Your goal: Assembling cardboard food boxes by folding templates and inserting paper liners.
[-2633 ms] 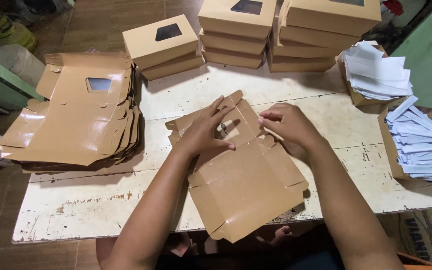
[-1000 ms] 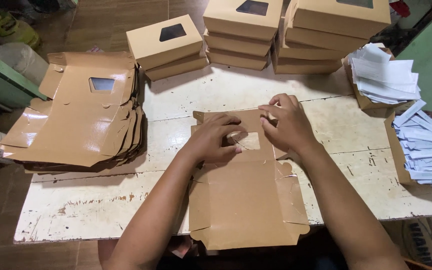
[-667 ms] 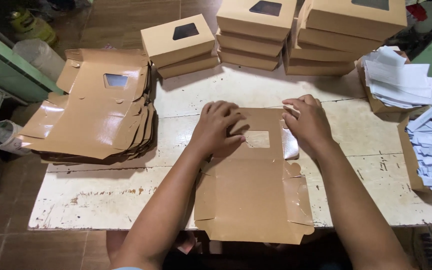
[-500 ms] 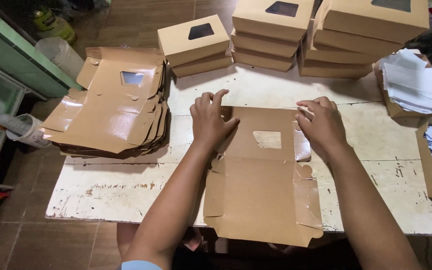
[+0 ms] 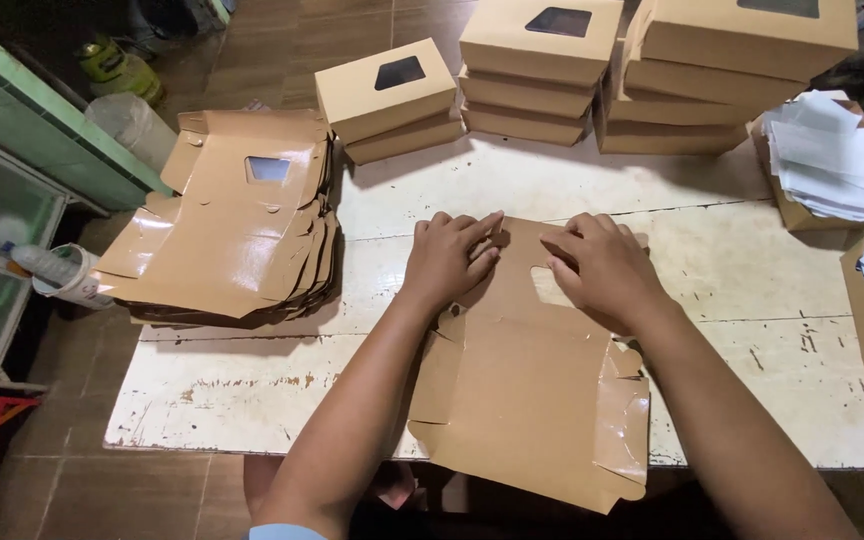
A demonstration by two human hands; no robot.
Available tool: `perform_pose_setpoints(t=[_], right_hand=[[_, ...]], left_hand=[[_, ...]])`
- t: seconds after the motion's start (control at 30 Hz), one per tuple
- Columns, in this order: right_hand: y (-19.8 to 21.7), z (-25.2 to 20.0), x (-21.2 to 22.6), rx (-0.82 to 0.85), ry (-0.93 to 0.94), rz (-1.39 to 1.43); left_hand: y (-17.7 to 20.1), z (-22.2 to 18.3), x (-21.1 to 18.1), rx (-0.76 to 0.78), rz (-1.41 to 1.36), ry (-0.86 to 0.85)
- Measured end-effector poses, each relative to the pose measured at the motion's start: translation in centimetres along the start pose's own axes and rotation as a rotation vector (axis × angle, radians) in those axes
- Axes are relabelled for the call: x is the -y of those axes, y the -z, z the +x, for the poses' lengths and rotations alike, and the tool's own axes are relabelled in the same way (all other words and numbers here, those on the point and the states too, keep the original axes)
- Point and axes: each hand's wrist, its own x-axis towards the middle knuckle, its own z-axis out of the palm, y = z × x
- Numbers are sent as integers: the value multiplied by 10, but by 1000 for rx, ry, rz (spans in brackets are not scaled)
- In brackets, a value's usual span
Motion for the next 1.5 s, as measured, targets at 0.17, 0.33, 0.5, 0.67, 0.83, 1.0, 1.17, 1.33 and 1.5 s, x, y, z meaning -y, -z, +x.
perform_pose_setpoints(t=[0.17,0.33,0.5,0.67,0.83,1.0,1.17,1.33,1.5], right_hand=[[-10,3,-7,47,22,-18],[-1,0,1,70,26,-10],[6,-1,-2,180,27,96],[2,-2,-6,200,21,132],[0,-1,-6,190,20,143],[-5,1,-9,169,25,148],[-13,5,-13,161,1,160],[-7,4,-13,170,-1,173],[-6,6,-13,190,-16,186]], left_hand=[[11,0,-12,40,66,-62],[15,-1,-22,101,79,-146],[-12,4,1,11,179,-58],[3,2,-6,-50,211,-20],[-14,3,19,-228,244,98],[-11,2,23,-127,125,291],[7,2,2,-164,-284,182],[18,-1,-12,-135,-522,39],[27,1,-20,94,-310,6]])
